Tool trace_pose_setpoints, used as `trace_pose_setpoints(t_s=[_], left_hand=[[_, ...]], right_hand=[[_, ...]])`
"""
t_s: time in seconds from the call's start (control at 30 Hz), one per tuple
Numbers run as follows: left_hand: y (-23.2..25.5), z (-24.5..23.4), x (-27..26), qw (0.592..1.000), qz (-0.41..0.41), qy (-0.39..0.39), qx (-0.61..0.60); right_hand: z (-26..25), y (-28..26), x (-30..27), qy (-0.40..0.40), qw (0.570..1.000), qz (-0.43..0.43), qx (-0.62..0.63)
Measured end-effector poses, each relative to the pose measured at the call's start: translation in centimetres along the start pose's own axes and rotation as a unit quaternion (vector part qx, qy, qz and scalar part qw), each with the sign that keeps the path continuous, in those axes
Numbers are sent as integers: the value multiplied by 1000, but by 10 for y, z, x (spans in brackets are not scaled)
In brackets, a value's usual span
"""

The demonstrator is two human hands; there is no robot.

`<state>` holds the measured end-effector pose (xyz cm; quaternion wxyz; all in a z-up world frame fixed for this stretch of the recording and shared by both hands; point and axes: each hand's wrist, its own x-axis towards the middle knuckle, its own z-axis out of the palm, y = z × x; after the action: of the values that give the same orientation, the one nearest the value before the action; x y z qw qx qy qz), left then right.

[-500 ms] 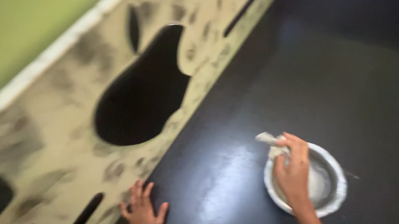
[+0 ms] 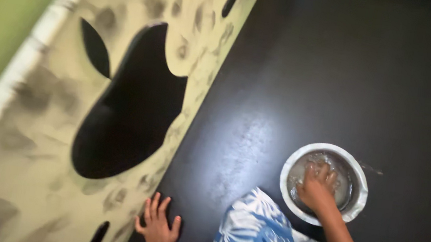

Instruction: The person wipes the headboard and base of a bed frame using a wet cloth. They periodically rinse and wring out the cloth in a bowl of water.

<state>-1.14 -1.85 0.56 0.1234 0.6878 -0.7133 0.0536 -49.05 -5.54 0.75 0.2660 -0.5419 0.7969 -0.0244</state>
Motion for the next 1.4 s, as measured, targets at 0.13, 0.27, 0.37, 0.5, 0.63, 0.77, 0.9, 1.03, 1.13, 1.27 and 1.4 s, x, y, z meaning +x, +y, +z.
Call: trace_pose_setpoints(t_s=[0.13,0.27,0.37,0.5,0.63,0.77,0.9,1.03,1.13,1.27,1.4], left_hand=[[-1,-9,3,1000,16,19,-14],[-6,-14,1,998,5,42,-49],[-18,-24,-7,995,8,73,-69],[-13,-26,-13,992,-14,71,-101],[10,-31,-3,954,-87,137,-252],[110,-72,48,896,-20,211,-390],[229,-128,67,799,125,88,-581],[321,-116,51,823,231,-35,-518],[369,-62,34,742,83,-80,-661],[382,7,34,502,-145,-153,-839],[366,27,46,341,-157,-234,-897]], right_hand=[[19,13,15,16,1000,-2,-4],[23,20,17,1,999,-35,-2],[3,7,3,91,986,-68,122],[-35,-27,-32,12,997,51,56],[-25,-13,-33,92,995,3,36],[-12,20,-5,111,988,-61,92],[-24,40,0,56,924,20,377],[-50,42,-25,-54,683,51,727],[-78,32,-50,-52,583,73,807],[-86,25,-49,-96,592,7,800],[-83,17,-38,-127,631,-22,765]])
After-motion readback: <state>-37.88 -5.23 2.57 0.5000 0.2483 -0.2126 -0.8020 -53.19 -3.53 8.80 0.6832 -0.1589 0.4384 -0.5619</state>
